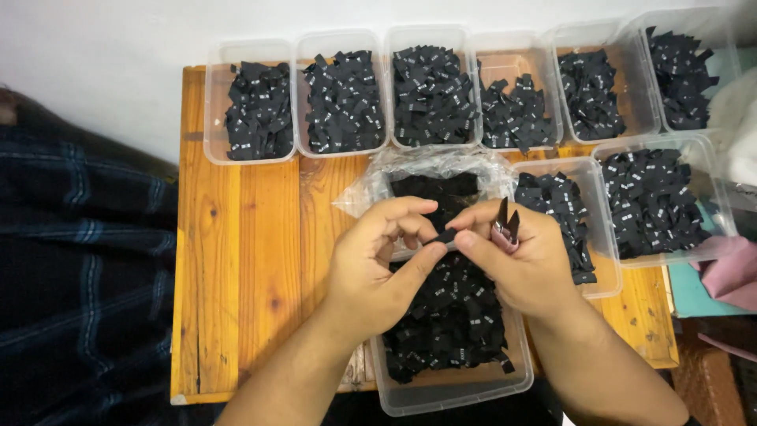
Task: Trimming excess material from small black garment components using nippers
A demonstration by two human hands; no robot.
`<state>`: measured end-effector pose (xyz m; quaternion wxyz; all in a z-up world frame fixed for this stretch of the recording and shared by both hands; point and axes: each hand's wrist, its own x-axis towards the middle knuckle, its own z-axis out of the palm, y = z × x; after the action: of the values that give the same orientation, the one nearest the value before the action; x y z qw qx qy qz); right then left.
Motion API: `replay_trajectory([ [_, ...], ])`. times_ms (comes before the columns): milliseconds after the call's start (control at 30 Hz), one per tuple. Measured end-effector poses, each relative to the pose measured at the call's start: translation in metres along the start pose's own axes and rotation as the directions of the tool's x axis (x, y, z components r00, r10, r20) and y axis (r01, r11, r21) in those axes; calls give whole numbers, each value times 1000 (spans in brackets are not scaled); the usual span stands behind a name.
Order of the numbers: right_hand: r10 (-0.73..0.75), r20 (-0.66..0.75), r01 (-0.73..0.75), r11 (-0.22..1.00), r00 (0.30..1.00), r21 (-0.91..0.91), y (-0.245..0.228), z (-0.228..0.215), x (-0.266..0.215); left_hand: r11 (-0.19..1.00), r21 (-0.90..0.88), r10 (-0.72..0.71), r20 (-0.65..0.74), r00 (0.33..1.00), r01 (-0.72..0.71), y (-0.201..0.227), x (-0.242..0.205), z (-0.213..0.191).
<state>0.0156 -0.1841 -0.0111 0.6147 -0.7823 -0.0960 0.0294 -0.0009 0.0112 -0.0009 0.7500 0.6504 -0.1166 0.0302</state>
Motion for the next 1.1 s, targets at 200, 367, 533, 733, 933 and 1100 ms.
replay_trajectory([
  [200,-26,-37,26,999,999,-20,-5,2,2,999,39,5,7,1000,-6,-3,1,0],
  [367,-39,-30,37,998,999,-45,-7,0,4,989,143,36,-7,999,-35,-5,4,-2],
  [533,-31,-42,30,999,999,-33,-5,1,3,967,243,63,41,997,-71,3,7,-2],
  [733,-172,-153,199,964,973,176,-10,14,11,968,178,198,-98,975,-179,-7,9,4],
  [933,-189,-135,208,967,973,145,-7,13,9,980,95,185,-99,978,-175,-3,10,4],
  [1100,-194,-128,210,969,973,128,-4,16,5,977,97,202,-111,973,-191,-7,10,3],
])
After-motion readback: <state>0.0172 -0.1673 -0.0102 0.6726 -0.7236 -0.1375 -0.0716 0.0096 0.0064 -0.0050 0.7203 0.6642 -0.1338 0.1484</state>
